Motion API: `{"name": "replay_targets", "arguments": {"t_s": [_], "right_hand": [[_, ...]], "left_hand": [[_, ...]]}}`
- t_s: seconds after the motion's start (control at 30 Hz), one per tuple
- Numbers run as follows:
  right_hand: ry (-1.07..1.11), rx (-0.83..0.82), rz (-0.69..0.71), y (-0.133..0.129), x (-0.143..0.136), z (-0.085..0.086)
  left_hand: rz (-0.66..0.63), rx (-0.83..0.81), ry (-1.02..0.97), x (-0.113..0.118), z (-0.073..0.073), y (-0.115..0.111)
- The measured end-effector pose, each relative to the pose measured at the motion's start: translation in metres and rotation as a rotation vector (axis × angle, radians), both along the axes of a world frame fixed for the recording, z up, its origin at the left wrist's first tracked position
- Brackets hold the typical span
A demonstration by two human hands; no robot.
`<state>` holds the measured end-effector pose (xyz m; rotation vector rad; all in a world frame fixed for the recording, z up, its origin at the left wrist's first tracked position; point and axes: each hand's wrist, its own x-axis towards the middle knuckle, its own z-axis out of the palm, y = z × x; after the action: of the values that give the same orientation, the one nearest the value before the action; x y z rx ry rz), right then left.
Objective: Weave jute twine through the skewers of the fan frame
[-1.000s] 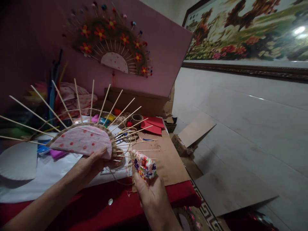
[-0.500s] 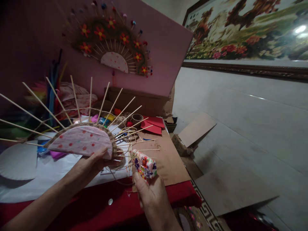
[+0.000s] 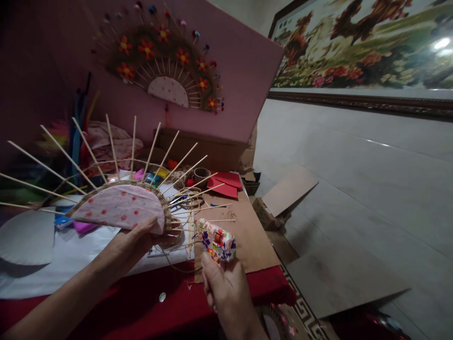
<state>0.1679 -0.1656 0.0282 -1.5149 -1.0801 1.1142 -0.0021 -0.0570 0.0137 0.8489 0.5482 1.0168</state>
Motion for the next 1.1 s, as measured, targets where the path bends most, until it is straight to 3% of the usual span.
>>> {"name": "replay_targets", "arguments": {"t_s": [0.87,1.1], "right_hand": [[-0.008,0.044,-0.054,-0.004,-0.006,0.005],[-0.119,0.223,-0.097,-0.002,-0.008,0.011]], "left_hand": [[0.012,0.001,-0.004,0.000,-0.001,0.000],[0.011,0.006,-0.026,0.000,-0.002,-0.001]]}}
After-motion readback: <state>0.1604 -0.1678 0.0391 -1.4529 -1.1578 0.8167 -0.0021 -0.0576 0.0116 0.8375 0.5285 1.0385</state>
